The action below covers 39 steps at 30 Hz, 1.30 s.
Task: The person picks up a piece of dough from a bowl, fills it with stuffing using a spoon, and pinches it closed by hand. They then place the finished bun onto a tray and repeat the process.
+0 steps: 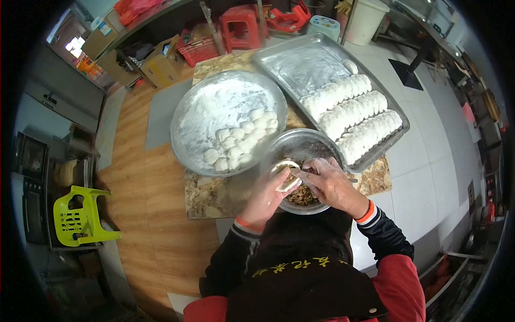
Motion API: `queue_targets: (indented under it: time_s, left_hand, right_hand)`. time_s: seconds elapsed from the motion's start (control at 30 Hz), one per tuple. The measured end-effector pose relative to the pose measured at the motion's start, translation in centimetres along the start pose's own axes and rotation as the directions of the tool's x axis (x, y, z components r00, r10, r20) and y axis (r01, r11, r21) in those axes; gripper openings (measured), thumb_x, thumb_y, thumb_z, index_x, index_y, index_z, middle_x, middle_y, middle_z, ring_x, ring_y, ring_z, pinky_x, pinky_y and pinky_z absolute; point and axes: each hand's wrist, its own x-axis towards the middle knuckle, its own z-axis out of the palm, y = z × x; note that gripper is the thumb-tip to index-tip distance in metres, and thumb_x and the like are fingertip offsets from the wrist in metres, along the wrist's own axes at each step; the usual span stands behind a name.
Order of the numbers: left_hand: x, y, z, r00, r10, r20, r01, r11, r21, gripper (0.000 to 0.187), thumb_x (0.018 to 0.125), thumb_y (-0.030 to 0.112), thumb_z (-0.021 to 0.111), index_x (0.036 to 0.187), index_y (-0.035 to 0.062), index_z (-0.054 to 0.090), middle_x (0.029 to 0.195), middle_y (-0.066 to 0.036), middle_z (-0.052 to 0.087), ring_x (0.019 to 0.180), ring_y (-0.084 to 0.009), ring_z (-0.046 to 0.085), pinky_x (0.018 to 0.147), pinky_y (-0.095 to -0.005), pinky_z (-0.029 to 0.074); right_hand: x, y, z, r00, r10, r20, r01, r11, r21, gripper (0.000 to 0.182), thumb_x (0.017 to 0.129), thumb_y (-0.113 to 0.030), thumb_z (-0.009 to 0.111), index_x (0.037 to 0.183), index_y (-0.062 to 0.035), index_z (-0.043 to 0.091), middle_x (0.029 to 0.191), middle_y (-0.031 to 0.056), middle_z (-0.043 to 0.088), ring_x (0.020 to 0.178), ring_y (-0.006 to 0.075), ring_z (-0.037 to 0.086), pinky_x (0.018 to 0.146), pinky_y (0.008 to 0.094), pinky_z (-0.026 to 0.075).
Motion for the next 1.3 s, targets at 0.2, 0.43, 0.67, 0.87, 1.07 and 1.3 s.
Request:
queue_targets:
  time_s: [0.2,0.43,0.67,0.87,1.07,1.3]
  left_hand:
    - [-0.4,0.6,-0.3,0.999,-0.042,-0.032,0.043,0.998,0.042,0.038,0.099,0.015,0.06,0.133,0.0015,0.052,0.126,-0.01,0.061,0.117,-0.0217,0.06,0.103,-0.0421,0.049]
    - [-0.5,0.8,-0.7,0.996,-0.085,0.0,0.084,0.985,0.152,0.043,0.098,0.015,0.06,0.137,0.0001,0.05,0.128,-0.012,0.06,0.121,-0.0232,0.059,0.107,-0.0439,0.047]
    - [-0.4,1.2,-0.8,0.99,-0.001,0.138,-0.022,0.985,0.171,0.031,0.097,0.007,0.057,0.126,-0.003,0.057,0.124,-0.012,0.058,0.117,-0.0225,0.059,0.099,-0.0403,0.051]
    - [-0.2,1.0,-1.4,0.972,-0.025,0.234,-0.017,0.984,0.176,0.032,0.101,0.011,0.053,0.13,-0.0006,0.058,0.14,-0.011,0.048,0.134,-0.0275,0.047,0.112,-0.0478,0.042]
    - [-0.7,2.3,-0.7,0.988,-0.079,0.129,0.073,0.996,0.049,0.035,0.102,0.011,0.05,0.136,0.0019,0.055,0.144,-0.012,0.05,0.135,-0.0288,0.047,0.114,-0.0477,0.039]
    - [-0.9,2.2,-0.6,0.983,-0.122,0.137,0.098,0.981,0.17,0.038,0.101,0.009,0.05,0.135,-0.0076,0.049,0.136,-0.014,0.054,0.124,-0.0243,0.055,0.107,-0.0377,0.046]
  right_hand:
    - [0.8,1.2,0.6,0.98,0.163,-0.113,-0.112,0.926,0.36,0.039,0.083,-0.003,0.071,0.121,-0.004,0.065,0.113,0.0153,0.061,0.106,0.0345,0.059,0.089,0.0417,0.048]
    - [1.4,1.6,1.5,0.997,0.054,-0.054,-0.029,0.92,0.391,0.04,0.081,-0.007,0.076,0.119,-0.0018,0.066,0.116,0.0176,0.065,0.104,0.0355,0.063,0.09,0.0419,0.051]
    - [1.8,1.4,1.0,0.99,0.078,-0.118,-0.01,0.87,0.493,0.028,0.08,-0.004,0.075,0.107,-0.001,0.07,0.101,0.0155,0.068,0.096,0.0331,0.065,0.085,0.0398,0.051]
    - [1.2,2.8,0.6,0.996,0.078,-0.049,-0.047,0.887,0.46,0.022,0.08,-0.003,0.074,0.101,-0.0002,0.071,0.098,0.0147,0.069,0.092,0.0346,0.066,0.084,0.0407,0.051]
    - [1.8,2.4,-0.9,0.988,0.154,-0.006,-0.121,0.8,0.587,0.022,0.083,-0.005,0.073,0.103,0.0015,0.069,0.102,0.0165,0.067,0.093,0.0331,0.066,0.084,0.0394,0.052]
    - [1.5,2.9,-0.2,0.999,-0.036,0.015,0.027,0.906,0.423,0.023,0.088,-0.006,0.068,0.11,0.0008,0.066,0.111,0.0177,0.063,0.099,0.0347,0.063,0.085,0.0398,0.051]
